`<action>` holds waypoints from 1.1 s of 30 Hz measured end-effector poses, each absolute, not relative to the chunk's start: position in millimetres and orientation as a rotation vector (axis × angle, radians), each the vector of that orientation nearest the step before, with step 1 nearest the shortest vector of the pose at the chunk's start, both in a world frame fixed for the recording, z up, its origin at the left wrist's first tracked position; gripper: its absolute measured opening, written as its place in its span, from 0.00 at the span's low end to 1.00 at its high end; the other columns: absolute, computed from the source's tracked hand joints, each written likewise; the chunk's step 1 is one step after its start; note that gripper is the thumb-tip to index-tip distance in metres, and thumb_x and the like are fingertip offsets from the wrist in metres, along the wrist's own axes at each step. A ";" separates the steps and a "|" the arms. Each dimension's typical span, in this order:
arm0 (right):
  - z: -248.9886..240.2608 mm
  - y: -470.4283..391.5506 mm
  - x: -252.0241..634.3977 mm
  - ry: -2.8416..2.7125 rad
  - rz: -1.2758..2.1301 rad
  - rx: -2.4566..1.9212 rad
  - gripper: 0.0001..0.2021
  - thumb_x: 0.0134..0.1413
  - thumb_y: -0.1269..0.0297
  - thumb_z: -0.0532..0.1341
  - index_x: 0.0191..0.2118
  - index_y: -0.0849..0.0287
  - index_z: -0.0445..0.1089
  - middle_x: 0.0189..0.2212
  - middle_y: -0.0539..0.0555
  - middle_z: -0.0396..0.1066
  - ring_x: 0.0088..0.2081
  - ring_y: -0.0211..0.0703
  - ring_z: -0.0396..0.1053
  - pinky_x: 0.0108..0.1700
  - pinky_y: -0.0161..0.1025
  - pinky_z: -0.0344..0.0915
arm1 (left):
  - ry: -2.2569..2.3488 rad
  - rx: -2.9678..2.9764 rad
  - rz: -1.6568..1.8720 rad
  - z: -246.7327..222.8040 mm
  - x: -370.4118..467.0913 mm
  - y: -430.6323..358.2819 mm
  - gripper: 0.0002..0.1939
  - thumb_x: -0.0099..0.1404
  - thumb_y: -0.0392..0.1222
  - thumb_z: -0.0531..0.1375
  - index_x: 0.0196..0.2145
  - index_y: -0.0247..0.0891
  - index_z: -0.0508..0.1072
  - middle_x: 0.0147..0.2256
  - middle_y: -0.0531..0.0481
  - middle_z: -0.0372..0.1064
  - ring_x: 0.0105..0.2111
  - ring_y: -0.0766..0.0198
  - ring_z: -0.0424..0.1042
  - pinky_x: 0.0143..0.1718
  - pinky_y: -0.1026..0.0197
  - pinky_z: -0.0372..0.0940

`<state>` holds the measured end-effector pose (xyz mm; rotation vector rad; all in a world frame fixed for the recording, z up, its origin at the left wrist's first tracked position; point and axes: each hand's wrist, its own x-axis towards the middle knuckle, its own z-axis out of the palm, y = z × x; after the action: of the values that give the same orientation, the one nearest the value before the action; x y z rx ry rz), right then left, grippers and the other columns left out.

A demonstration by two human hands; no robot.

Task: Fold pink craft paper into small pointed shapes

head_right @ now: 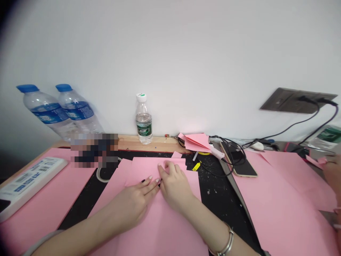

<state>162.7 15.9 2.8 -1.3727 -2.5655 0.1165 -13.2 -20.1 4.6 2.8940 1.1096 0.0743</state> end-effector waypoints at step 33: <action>15.7 29.3 180.0 -2.247 -0.208 -2.148 0.17 0.59 0.61 0.47 0.44 0.67 0.65 0.38 0.63 0.64 0.34 0.51 0.69 0.26 0.39 0.59 | 1.126 2.813 0.100 8.6 -13.0 -21.3 0.25 0.60 0.30 0.47 0.56 0.27 0.61 0.57 0.35 0.57 0.57 0.50 0.57 0.55 0.50 0.58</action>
<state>180.0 29.3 15.7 -2.1477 -2.2465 -0.2080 -13.0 -21.3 8.6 2.8128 1.1261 0.1003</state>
